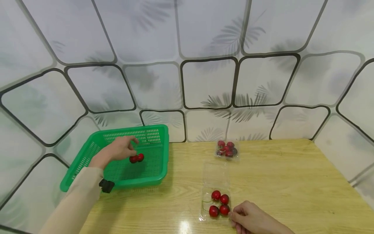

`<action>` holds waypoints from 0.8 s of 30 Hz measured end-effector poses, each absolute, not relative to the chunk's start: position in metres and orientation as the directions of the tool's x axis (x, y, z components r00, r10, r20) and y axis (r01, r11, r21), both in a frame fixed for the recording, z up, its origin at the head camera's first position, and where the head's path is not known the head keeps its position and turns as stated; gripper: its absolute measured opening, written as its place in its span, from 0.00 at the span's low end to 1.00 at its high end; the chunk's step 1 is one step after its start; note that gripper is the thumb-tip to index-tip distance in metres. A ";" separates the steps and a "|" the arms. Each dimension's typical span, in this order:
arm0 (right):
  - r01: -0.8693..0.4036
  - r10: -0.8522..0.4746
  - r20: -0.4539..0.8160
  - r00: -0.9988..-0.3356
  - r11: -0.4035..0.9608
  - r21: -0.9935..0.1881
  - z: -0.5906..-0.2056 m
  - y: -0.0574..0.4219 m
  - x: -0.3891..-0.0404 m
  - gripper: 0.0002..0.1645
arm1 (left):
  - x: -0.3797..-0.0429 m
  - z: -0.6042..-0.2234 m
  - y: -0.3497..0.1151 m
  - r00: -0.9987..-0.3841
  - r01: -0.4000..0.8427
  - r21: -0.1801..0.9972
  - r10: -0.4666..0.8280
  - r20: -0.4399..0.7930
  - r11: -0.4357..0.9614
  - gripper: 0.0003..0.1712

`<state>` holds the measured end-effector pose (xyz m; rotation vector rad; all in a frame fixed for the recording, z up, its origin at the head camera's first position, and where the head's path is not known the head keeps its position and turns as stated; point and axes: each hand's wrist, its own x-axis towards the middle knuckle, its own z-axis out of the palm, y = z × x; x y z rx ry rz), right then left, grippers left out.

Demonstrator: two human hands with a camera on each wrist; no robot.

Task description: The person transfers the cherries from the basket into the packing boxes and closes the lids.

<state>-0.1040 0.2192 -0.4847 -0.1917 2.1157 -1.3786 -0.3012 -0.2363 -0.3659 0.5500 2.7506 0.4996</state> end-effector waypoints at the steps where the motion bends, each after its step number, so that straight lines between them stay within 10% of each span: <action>1: 0.196 -0.426 -0.403 -0.810 0.451 -0.871 -0.485 0.219 -0.104 0.20 | -0.300 -0.366 -0.236 -0.890 0.310 0.386 0.408 -0.204 0.869 0.28; 24: 0.206 -0.426 -0.408 -0.807 0.444 -0.872 -0.481 0.218 -0.103 0.20 | -0.276 -0.379 -0.242 -0.881 0.380 0.372 0.454 -0.133 0.847 0.15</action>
